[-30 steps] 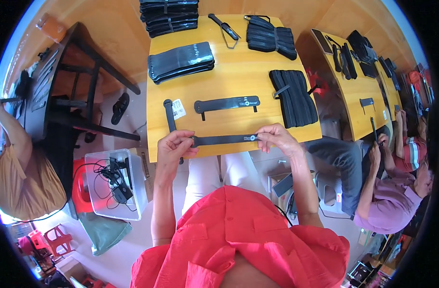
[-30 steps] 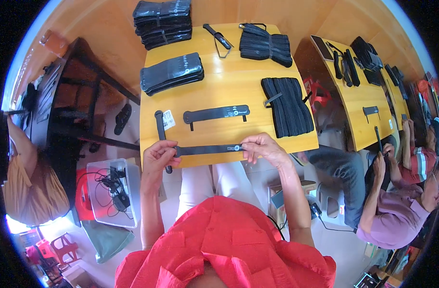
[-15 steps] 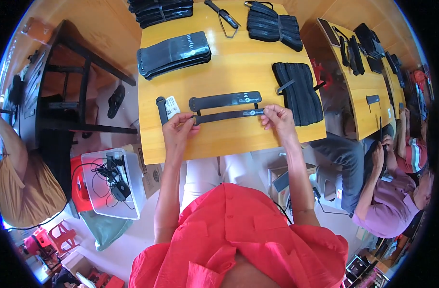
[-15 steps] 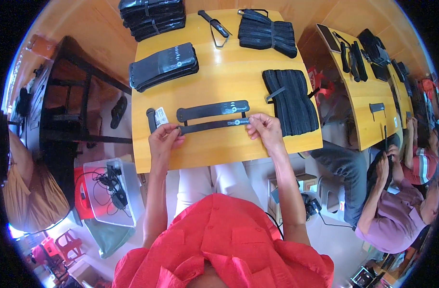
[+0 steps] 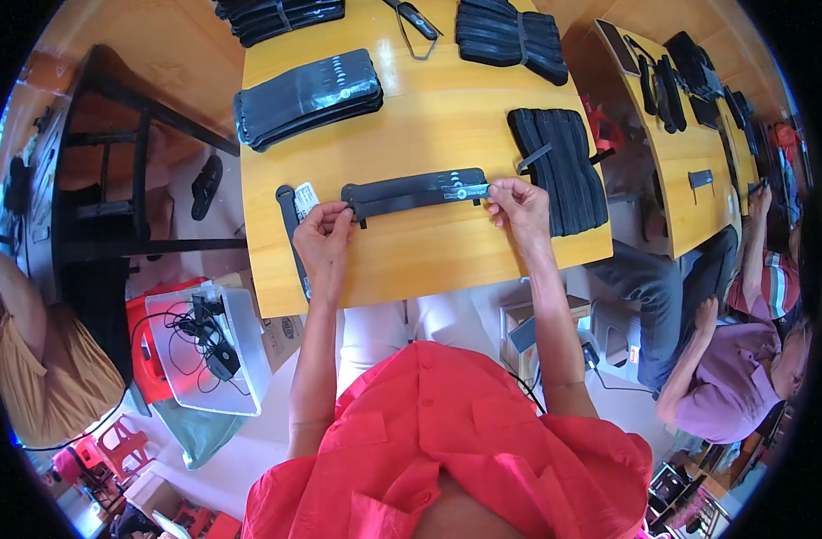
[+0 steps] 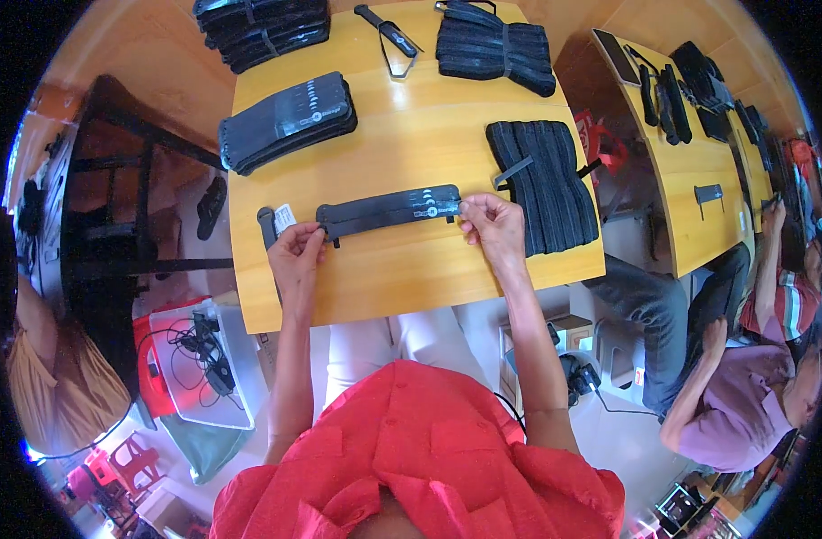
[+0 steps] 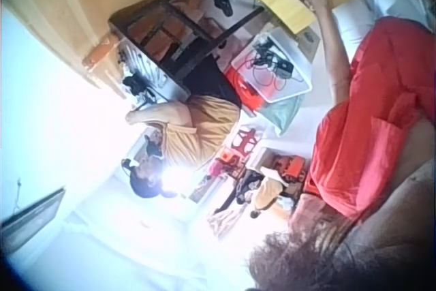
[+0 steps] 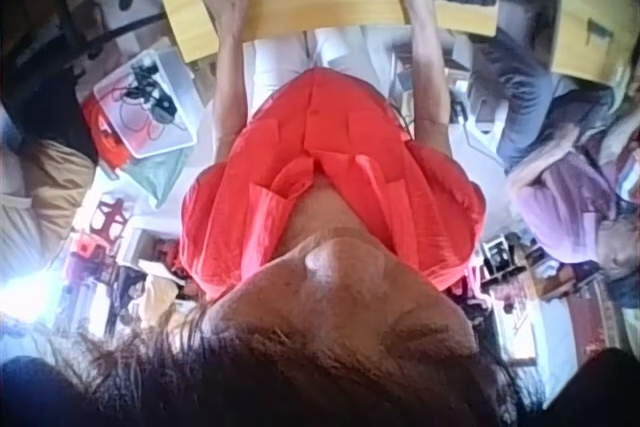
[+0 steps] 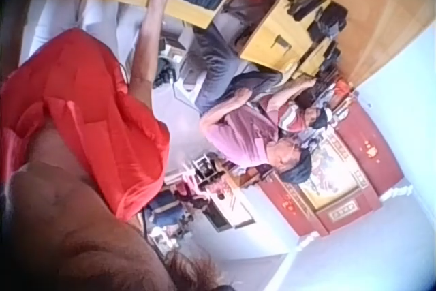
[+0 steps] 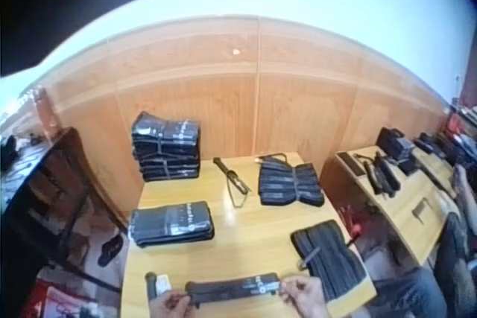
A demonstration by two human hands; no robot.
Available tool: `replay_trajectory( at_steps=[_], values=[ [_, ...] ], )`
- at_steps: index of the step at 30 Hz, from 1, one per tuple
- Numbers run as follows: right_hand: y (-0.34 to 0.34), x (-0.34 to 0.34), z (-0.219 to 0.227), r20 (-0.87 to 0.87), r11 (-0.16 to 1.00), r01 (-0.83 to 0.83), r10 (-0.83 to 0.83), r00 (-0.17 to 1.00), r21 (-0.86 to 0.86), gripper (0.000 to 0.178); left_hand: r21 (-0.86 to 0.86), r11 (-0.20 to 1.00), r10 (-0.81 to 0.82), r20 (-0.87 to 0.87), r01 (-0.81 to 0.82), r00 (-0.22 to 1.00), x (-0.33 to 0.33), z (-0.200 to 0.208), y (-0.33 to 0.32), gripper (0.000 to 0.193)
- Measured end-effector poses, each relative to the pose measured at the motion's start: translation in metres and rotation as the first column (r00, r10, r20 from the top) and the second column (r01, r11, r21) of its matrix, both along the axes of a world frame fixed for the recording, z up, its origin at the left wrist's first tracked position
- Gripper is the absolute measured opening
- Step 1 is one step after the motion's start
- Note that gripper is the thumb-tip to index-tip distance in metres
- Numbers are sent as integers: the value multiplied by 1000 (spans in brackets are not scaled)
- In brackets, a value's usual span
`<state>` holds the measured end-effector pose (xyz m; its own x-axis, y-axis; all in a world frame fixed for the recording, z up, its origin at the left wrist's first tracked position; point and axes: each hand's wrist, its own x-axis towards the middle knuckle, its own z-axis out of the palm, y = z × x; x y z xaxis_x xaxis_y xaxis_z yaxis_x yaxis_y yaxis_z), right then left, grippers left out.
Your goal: Manually assembling and inspecting black elastic straps by attaching plastic buckles at a workshop table.
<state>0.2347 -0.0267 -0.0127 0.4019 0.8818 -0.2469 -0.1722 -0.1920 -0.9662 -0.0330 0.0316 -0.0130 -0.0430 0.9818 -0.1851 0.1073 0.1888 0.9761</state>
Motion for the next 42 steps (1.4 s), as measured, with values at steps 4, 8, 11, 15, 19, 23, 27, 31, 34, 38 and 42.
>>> replay_trajectory(
  at_steps=[4,8,11,15,19,23,27,31,34,38,42],
  values=[
    [2,-2,-2,40,1000,4,-3,999,-29,7,-4,999,33,8,-33,999,1,-1,0,9],
    [4,-5,-1,97,998,35,-29,995,-54,7,-4,999,33,3,-33,999,2,0,0,9],
    [5,-7,1,117,996,67,-59,991,-66,6,-3,999,32,-1,-32,999,3,2,1,9],
    [7,-8,-1,119,994,102,-96,988,-49,6,-5,999,36,1,-36,999,4,1,2,9],
    [8,-11,3,138,991,124,-116,984,-51,6,-12,999,31,-58,-32,998,5,5,4,8],
    [5,-14,2,228,989,133,-113,967,-72,7,-7,999,40,-36,-41,999,6,5,0,8],
    [6,-17,0,214,985,158,-141,967,-63,6,-5,999,43,-46,-43,998,4,3,-1,8],
    [6,-17,0,249,983,166,-142,958,-81,7,-5,999,47,-25,-48,999,3,0,0,8],
    [8,-18,0,259,984,166,-142,955,-72,7,-14,999,44,-41,-45,998,4,4,1,7],
    [10,-18,-1,246,984,173,-158,956,-41,6,1,999,37,-48,-37,998,3,1,4,8],
    [9,-17,-5,269,981,187,-168,948,-47,7,17,999,35,11,-36,999,4,-5,3,9]
  ],
)
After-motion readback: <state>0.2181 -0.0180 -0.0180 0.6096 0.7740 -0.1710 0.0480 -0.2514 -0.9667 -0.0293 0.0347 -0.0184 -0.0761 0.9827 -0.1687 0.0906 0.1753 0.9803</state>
